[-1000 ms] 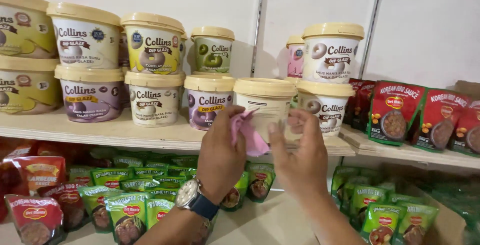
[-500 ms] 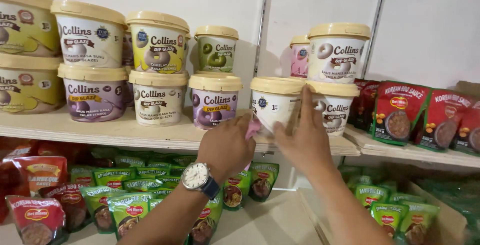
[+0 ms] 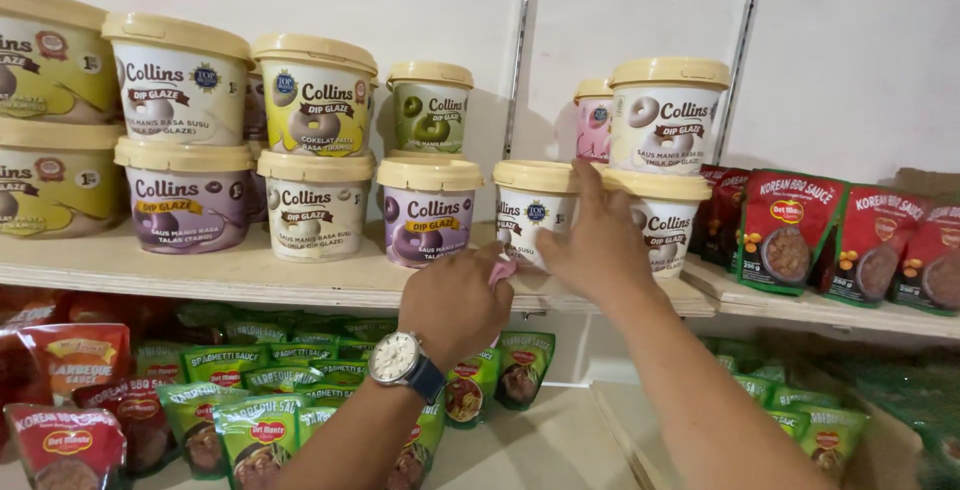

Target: Cleaning and wiping down plastic containers of glaze on a grocery store shelf with a cloth.

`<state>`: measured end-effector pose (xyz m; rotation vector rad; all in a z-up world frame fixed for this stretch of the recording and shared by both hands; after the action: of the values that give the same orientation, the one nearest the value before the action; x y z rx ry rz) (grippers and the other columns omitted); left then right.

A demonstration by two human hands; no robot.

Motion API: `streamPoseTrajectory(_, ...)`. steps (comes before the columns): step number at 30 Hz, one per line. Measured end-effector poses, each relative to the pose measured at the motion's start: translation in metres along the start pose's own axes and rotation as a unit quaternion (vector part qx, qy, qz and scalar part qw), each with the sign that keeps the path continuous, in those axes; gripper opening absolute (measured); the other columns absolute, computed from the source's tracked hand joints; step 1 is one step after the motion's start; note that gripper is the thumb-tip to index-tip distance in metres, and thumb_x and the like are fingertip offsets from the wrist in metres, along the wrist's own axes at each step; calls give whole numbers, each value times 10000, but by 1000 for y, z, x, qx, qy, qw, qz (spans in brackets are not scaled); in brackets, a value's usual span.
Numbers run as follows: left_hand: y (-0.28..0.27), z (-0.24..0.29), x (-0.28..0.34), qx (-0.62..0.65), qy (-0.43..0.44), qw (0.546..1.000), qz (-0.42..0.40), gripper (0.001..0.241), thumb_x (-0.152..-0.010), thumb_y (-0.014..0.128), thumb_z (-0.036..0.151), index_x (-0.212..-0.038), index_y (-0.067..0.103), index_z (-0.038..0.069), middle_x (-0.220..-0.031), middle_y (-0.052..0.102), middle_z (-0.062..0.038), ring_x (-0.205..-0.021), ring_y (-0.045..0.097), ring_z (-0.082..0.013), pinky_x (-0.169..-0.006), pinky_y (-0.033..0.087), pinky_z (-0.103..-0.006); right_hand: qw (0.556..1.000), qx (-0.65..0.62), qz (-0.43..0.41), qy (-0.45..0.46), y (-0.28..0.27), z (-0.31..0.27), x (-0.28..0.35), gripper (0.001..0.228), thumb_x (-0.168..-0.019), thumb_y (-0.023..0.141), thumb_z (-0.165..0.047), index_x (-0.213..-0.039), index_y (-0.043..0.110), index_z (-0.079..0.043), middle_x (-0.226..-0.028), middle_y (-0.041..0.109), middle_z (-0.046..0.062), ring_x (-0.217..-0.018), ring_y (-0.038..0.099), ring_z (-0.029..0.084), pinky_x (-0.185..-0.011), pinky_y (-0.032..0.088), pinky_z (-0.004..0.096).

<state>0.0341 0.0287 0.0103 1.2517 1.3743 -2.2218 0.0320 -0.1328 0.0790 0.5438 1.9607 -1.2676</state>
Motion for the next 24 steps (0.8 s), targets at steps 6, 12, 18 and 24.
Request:
streamPoseTrajectory(6,1,-1,4,-15,-6,1000,15,559,-885,449,355,-1390,610,177,-1114,734,-126,-1034,723,-363,-850,590,-518,993,59,97,13,16,-10,-13,924,-738,910,-500,-1481,469,-171,-1179,479,256,-1135,615,497,-868,581,565)
streamPoseTrajectory(12,4,-3,5,-10,13,998,53,543,-879,472,339,-1371,627,169,-1072,733,-116,-989,736,-356,-824,586,-485,997,32,-7,71,40,37,-55,901,-744,859,-463,-1465,372,-231,-1364,505,248,-1315,498,496,-980,486,652)
streamPoseTrajectory(18,-1,-1,7,-4,21,998,58,526,-900,467,328,-1355,640,129,-1031,735,-128,-963,741,-358,-811,586,-474,995,86,5,59,35,1,-36,884,-827,718,-385,-1601,327,-214,-1353,555,324,-1329,484,547,-1060,441,626)
streamPoseTrajectory(24,-7,2,15,11,77,979,190,441,-840,611,257,-1232,677,66,-840,719,-110,-671,670,-322,-592,517,-437,983,178,46,24,49,5,-49,958,-785,825,-605,-1538,388,-206,-1146,557,310,-991,606,457,-975,408,544)
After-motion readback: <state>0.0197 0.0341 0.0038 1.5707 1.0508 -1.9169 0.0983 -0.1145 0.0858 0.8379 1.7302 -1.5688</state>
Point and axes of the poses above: each hand's wrist, its own x-axis away from the middle knuckle, its own y-axis out of the palm, z = x × y, the point moved 5 cm from there along -x, towards the middle knuckle
